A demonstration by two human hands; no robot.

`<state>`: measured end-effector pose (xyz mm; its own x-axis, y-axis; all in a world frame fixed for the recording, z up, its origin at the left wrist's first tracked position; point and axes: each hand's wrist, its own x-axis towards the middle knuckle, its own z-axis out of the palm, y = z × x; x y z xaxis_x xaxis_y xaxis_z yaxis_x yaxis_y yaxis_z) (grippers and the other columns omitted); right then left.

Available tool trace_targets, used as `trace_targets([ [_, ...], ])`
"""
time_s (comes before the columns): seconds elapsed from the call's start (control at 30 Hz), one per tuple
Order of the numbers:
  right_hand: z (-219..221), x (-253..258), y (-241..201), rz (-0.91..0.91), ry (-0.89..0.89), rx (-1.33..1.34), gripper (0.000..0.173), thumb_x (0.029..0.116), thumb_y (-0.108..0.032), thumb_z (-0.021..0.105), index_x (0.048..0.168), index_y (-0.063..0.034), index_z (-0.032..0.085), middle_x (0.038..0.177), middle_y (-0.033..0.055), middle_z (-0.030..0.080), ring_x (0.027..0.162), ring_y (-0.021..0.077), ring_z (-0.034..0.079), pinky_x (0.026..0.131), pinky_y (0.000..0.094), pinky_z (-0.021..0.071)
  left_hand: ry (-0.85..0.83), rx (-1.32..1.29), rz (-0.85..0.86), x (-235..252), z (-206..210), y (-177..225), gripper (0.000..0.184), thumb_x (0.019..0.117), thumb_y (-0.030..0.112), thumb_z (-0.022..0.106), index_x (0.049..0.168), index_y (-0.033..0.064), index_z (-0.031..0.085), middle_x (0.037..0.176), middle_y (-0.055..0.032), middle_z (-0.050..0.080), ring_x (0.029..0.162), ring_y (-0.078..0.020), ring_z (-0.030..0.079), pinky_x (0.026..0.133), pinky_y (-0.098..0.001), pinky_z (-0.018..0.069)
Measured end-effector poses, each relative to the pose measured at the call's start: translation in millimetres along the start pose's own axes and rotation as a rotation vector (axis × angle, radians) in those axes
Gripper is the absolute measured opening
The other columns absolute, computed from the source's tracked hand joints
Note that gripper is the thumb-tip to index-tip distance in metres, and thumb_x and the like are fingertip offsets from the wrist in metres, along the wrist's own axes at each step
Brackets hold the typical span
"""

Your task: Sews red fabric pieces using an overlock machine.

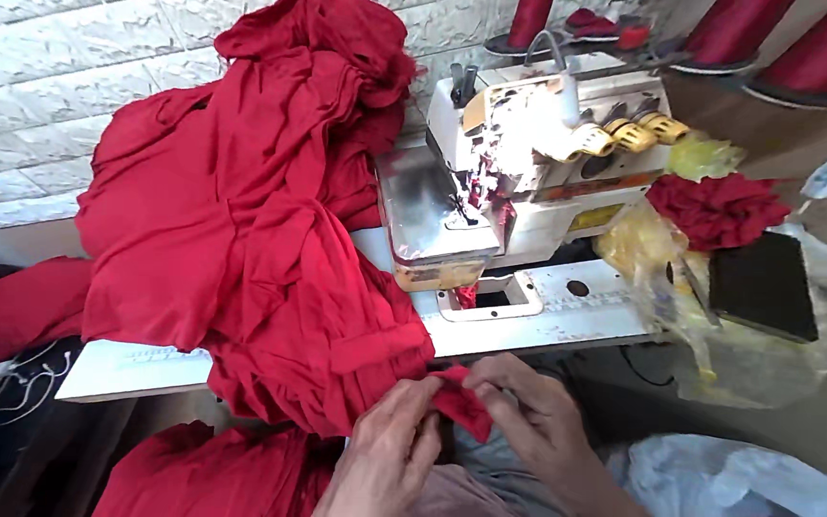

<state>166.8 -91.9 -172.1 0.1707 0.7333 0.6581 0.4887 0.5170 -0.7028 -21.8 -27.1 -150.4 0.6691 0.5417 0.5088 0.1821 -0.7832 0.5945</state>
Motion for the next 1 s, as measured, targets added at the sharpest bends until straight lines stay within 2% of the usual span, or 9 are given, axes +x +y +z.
trace_targets([
  [0.2, -26, 12, 3, 0.026, -0.329, 0.002, 0.044, 0.1045, -0.03, 0.043, 0.088, -0.0045, 0.074, 0.089, 0.0111, 0.069, 0.088, 0.0182, 0.064, 0.08, 0.0356, 0.0487, 0.06, -0.186, -0.028, 2, -15, -15, 0.032, 0.1056, 0.032, 0.054, 0.089, 0.0089, 0.067, 0.111, -0.0036, 0.066, 0.115, -0.0115, 0.057, 0.1, -0.0281, 0.0441],
  [0.33, -10, 8, 13, 0.057, -0.378, 0.585, 0.034, 0.1063, -0.03, 0.054, 0.086, -0.0076, 0.068, 0.109, -0.0001, 0.065, 0.099, -0.0003, 0.059, 0.083, 0.0135, 0.0499, 0.063, -0.9, 0.014, 6, -8, -22, 0.024, 0.1075, 0.032, 0.051, 0.105, 0.0143, 0.067, 0.106, 0.0047, 0.071, 0.105, -0.0034, 0.065, 0.095, -0.0233, 0.0528],
  [0.43, -2, 10, 7, 0.233, -0.254, 0.899, 0.03, 0.1077, -0.03, 0.045, 0.094, -0.0164, 0.067, 0.113, -0.0048, 0.069, 0.072, -0.006, 0.056, 0.058, 0.0116, 0.0438, 0.06, -1.022, -0.019, 6, 0, -27, 0.02, 0.1049, 0.03, 0.057, 0.102, 0.0147, 0.07, 0.097, 0.0084, 0.069, 0.092, 0.002, 0.063, 0.083, -0.0173, 0.0514],
  [0.57, 2, 12, 10, 0.18, -0.276, 0.595, 0.029, 0.109, -0.022, 0.044, 0.128, -0.008, 0.061, 0.124, 0.0003, 0.067, 0.076, -0.0049, 0.057, 0.062, 0.0123, 0.0473, 0.003, -0.709, -0.06, 4, -1, -24, 0.019, 0.1002, 0.024, 0.066, 0.095, 0.0076, 0.074, 0.093, 0.0051, 0.068, 0.094, 0.0009, 0.061, 0.086, -0.0179, 0.0502],
  [0.67, 1, 11, 10, 0.175, -0.35, 0.536, 0.033, 0.1099, -0.027, 0.045, 0.13, -0.0062, 0.063, 0.107, -0.0032, 0.068, 0.072, -0.0068, 0.056, 0.061, 0.0106, 0.0476, -0.01, -0.584, -0.142, 4, -7, -14, 0.021, 0.1016, 0.022, 0.063, 0.095, 0.0041, 0.072, 0.084, 0.006, 0.069, 0.08, 0.0044, 0.062, 0.075, -0.0156, 0.0518],
  [0.77, -2, 9, 11, 0.243, -0.434, 0.601, 0.023, 0.1046, -0.021, 0.056, 0.115, -0.004, 0.068, 0.088, -0.0061, 0.067, 0.068, -0.0078, 0.054, 0.059, 0.01, 0.045, -0.037, -0.712, -0.227, 9, -13, -6, 0.016, 0.1031, 0.018, 0.06, 0.097, 0.005, 0.067, 0.068, 0.0146, 0.054, 0.061, 0.011, 0.047, 0.057, -0.0086, 0.0395],
  [0.83, -2, 7, 13, 0.247, -0.471, 0.667, 0.018, 0.1028, -0.019, 0.058, 0.101, -0.0049, 0.068, 0.087, -0.0066, 0.063, 0.069, -0.0086, 0.052, 0.06, 0.0087, 0.0438, -0.093, -0.855, -0.227, 9, -14, -8, 0.014, 0.1033, 0.02, 0.06, 0.097, 0.0098, 0.067, 0.069, 0.0172, 0.057, 0.063, 0.0122, 0.051, 0.059, -0.008, 0.0423],
  [0.93, -4, 6, 16, 0.277, -0.455, 0.894, 0.021, 0.1075, -0.028, 0.053, 0.11, -0.0139, 0.068, 0.095, -0.0079, 0.065, 0.067, -0.009, 0.052, 0.056, 0.0078, 0.0439, -0.356, -0.991, -0.11, 3, -12, -21, 0.031, 0.104, 0.032, 0.059, 0.085, 0.0092, 0.066, 0.07, 0.0127, 0.06, 0.067, 0.0122, 0.053, 0.062, -0.0079, 0.043],
  [1.0, -5, 6, 17, 0.325, -0.471, 1.031, 0.018, 0.1078, -0.029, 0.052, 0.111, -0.0176, 0.065, 0.081, -0.0105, 0.062, 0.058, -0.0098, 0.051, 0.049, 0.0068, 0.0414, -0.446, -1.062, 0.024, 2, -5, -27, 0.035, 0.1043, 0.028, 0.059, 0.08, 0.0039, 0.064, 0.071, 0.0064, 0.062, 0.068, 0.0094, 0.054, 0.063, -0.0098, 0.043],
])
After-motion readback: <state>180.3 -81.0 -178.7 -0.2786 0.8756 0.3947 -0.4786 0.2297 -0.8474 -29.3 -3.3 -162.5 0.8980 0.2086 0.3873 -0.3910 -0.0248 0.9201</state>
